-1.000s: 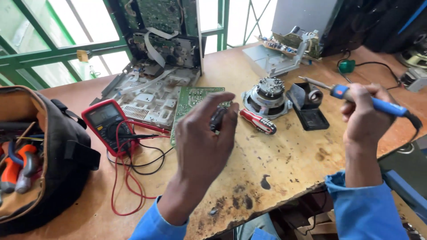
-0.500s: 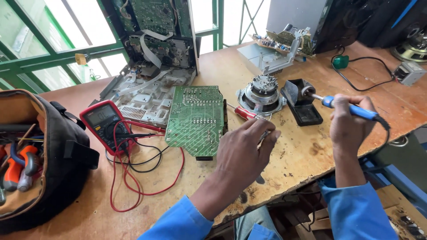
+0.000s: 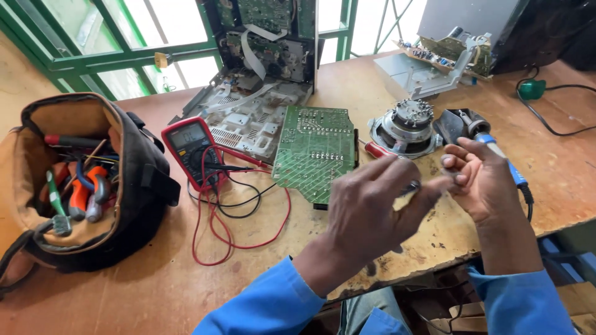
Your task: A person uses a soldering iron to repair or assemble components on a printed circuit board at a workbench.
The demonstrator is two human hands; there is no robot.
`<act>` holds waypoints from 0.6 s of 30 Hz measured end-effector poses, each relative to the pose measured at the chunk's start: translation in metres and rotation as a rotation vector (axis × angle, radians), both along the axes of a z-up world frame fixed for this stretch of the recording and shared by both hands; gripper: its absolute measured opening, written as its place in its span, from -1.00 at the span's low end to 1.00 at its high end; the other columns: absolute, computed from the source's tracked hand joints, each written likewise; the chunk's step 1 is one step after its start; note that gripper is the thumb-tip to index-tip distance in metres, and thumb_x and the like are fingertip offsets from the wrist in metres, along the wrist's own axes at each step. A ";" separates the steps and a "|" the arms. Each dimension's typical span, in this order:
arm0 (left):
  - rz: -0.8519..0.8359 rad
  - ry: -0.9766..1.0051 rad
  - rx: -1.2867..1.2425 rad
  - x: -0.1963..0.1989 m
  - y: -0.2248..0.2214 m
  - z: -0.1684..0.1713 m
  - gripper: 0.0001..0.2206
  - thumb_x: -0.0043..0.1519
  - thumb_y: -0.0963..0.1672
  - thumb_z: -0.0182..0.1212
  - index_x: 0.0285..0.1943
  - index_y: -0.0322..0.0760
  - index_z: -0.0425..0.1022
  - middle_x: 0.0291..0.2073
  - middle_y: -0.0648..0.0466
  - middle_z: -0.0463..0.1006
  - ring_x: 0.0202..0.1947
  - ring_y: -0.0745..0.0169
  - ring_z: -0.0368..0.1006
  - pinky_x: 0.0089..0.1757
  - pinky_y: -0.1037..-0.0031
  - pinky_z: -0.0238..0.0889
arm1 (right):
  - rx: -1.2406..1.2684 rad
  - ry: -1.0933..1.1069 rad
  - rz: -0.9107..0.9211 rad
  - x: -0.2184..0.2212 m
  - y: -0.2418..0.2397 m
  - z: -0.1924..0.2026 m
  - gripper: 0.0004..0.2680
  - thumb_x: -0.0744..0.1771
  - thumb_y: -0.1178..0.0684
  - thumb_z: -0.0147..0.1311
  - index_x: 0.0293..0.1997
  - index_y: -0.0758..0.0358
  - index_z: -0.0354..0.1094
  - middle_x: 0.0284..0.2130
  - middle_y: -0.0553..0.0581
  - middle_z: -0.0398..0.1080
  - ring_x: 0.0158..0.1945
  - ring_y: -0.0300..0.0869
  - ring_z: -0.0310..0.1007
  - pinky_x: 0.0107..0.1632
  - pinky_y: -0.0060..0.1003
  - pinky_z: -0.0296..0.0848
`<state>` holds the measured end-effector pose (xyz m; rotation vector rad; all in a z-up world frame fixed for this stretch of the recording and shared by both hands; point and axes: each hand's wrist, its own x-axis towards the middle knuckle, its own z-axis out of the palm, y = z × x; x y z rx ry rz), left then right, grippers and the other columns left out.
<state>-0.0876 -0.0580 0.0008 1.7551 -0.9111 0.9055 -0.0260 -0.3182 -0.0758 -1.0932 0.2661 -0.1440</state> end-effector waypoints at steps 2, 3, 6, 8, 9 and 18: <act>0.014 -0.027 -0.048 -0.001 0.015 0.009 -0.67 0.37 -0.02 0.08 -0.43 -0.24 0.25 -0.56 0.11 0.32 -0.60 0.27 0.19 -0.55 0.35 0.02 | -0.064 -0.050 0.041 0.001 0.012 0.000 -0.81 0.29 -0.07 0.19 -0.22 0.22 0.43 -0.50 -0.03 0.35 -0.68 -0.44 0.14 -0.67 -0.60 0.03; 0.081 0.035 -0.094 0.000 0.025 0.010 -0.65 0.38 -0.02 0.04 -0.47 -0.22 0.27 -0.58 0.12 0.32 -0.61 0.30 0.18 -0.55 0.36 0.03 | -0.155 -0.078 0.132 0.000 0.018 0.002 -0.79 0.30 -0.06 0.18 -0.14 0.25 0.42 -0.49 0.01 0.38 -0.62 -0.40 0.21 -0.62 -0.59 0.11; 0.207 0.154 -0.179 0.011 0.058 0.002 -0.63 0.38 -0.03 0.05 -0.52 -0.20 0.26 -0.56 0.14 0.29 -0.56 0.31 0.17 -0.51 0.38 0.08 | -0.311 -0.092 0.277 0.000 0.039 0.009 -0.79 0.34 -0.03 0.13 -0.04 0.27 0.37 -0.46 0.09 0.44 -0.59 -0.34 0.26 -0.62 -0.54 0.13; 0.279 0.209 -0.224 0.023 0.083 -0.008 -0.62 0.37 -0.05 0.10 -0.54 -0.20 0.24 -0.52 0.14 0.26 -0.50 0.31 0.17 -0.46 0.39 0.11 | -0.380 -0.079 0.343 -0.005 0.064 0.023 -0.81 0.38 -0.02 0.10 -0.02 0.26 0.32 -0.44 0.13 0.46 -0.63 -0.32 0.23 -0.66 -0.50 0.08; 0.339 0.264 -0.250 0.029 0.095 -0.013 -0.58 0.38 0.01 0.09 -0.53 -0.23 0.26 -0.49 0.04 0.30 -0.47 0.14 0.27 -0.35 0.37 0.20 | -0.489 -0.127 0.332 -0.012 0.081 0.032 -0.67 0.29 0.07 0.21 0.14 0.33 0.32 -0.25 0.20 0.49 -0.39 -0.24 0.37 -0.46 -0.46 0.28; 0.575 0.702 0.068 0.067 0.133 -0.049 -0.63 0.34 0.07 0.02 -0.28 -0.23 0.54 -0.22 -0.11 0.51 -0.11 -0.37 0.48 -0.07 -0.04 0.29 | -0.938 -0.378 0.514 0.023 0.123 0.010 -0.11 0.10 0.04 0.52 0.52 0.47 -0.12 0.27 0.47 0.25 0.40 0.24 0.22 0.41 0.17 0.18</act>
